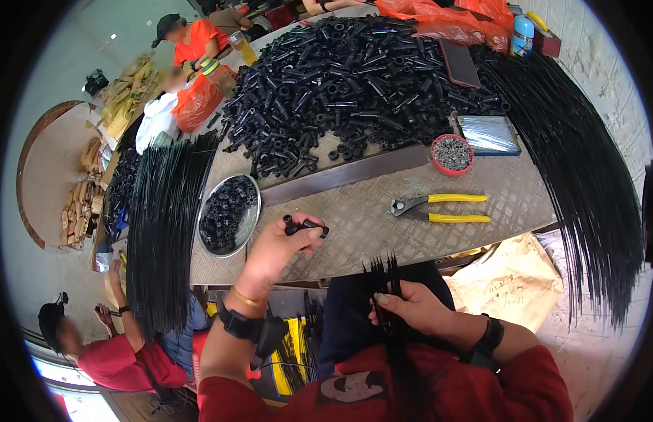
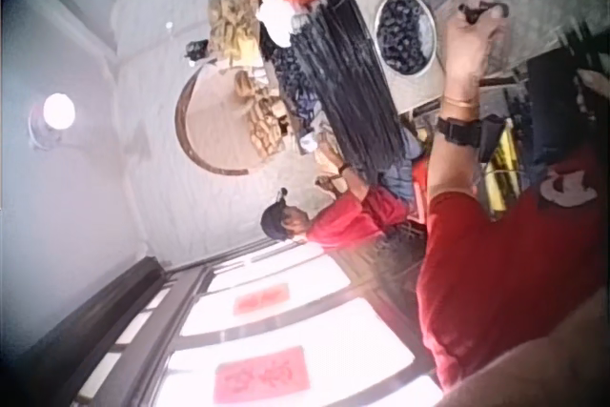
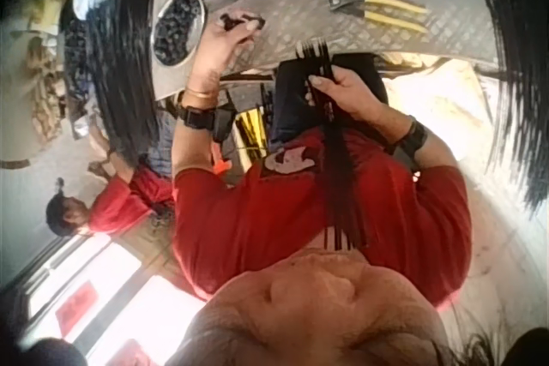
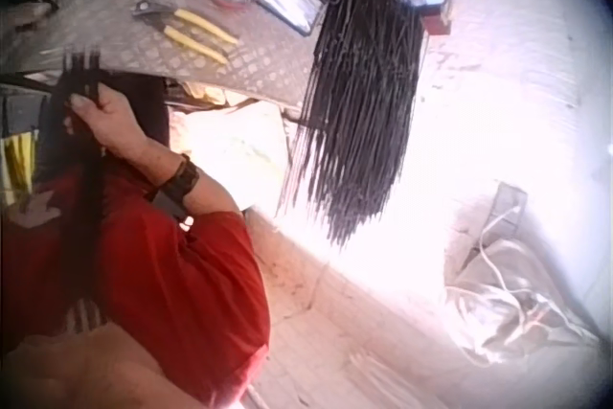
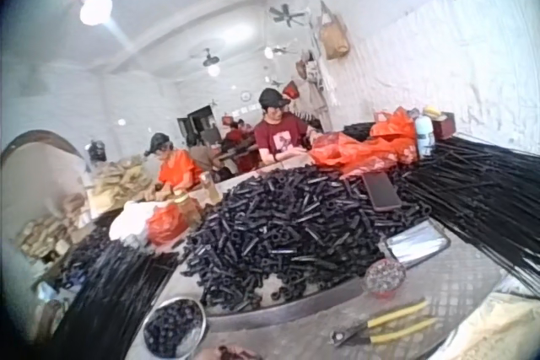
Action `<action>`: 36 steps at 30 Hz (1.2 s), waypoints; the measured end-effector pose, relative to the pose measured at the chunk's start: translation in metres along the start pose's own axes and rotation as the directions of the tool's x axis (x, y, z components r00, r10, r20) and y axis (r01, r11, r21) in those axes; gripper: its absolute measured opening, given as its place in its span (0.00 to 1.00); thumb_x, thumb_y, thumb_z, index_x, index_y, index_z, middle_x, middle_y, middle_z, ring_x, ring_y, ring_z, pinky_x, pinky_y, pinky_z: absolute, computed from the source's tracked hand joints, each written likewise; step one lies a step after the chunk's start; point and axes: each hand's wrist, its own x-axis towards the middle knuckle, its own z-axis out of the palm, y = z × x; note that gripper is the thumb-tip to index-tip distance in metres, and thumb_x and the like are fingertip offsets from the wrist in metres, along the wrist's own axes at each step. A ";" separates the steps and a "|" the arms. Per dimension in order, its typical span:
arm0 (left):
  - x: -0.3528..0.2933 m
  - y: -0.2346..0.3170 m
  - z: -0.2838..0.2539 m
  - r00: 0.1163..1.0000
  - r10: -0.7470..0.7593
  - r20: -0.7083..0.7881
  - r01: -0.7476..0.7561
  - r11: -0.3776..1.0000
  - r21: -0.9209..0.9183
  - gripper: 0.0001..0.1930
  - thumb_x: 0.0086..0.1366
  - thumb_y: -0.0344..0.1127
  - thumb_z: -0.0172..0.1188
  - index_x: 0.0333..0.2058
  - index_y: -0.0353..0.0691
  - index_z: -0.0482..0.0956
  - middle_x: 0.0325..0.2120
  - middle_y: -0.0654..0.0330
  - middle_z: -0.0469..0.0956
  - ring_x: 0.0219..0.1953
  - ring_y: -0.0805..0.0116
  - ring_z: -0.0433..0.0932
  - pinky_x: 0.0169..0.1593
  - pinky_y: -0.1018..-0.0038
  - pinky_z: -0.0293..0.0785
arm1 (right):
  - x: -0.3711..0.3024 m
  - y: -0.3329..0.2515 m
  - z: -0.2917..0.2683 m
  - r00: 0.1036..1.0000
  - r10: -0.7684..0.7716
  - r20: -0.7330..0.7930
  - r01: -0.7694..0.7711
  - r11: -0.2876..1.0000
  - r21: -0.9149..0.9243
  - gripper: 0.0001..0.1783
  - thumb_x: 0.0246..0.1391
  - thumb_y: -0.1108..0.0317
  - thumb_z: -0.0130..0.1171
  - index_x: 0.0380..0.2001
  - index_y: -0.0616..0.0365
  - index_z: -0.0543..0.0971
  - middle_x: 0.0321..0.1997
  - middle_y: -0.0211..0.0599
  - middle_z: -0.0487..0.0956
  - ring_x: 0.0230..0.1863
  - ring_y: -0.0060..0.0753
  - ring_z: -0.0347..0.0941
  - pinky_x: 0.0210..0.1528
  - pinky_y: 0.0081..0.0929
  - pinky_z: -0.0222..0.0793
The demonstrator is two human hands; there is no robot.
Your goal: Assembling umbrella frame components using pliers.
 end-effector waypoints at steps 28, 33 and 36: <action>-0.044 -0.027 0.021 0.973 -0.027 0.229 0.142 0.854 -0.501 0.10 0.57 0.34 0.64 0.34 0.42 0.72 0.33 0.54 0.77 0.29 0.69 0.76 0.29 0.76 0.71 | 0.007 -0.004 0.026 0.997 0.041 0.063 -0.041 0.999 0.001 0.11 0.59 0.61 0.54 0.36 0.58 0.73 0.30 0.33 0.79 0.31 0.22 0.76 0.35 0.20 0.73; -0.043 -0.023 0.025 0.967 -0.019 0.254 0.151 0.847 -0.510 0.12 0.57 0.34 0.64 0.37 0.42 0.73 0.33 0.55 0.77 0.29 0.71 0.75 0.29 0.76 0.71 | 0.006 -0.003 0.023 0.998 0.032 0.056 -0.032 0.999 0.002 0.11 0.60 0.61 0.53 0.36 0.59 0.73 0.30 0.34 0.79 0.31 0.22 0.76 0.35 0.20 0.73; -0.041 -0.020 0.028 0.973 -0.044 0.227 0.159 0.839 -0.520 0.13 0.57 0.34 0.64 0.40 0.41 0.74 0.33 0.55 0.77 0.28 0.73 0.74 0.29 0.77 0.69 | 0.006 -0.003 0.019 0.998 0.033 0.061 -0.032 0.999 -0.011 0.12 0.60 0.61 0.52 0.38 0.60 0.73 0.32 0.34 0.78 0.33 0.25 0.77 0.37 0.22 0.74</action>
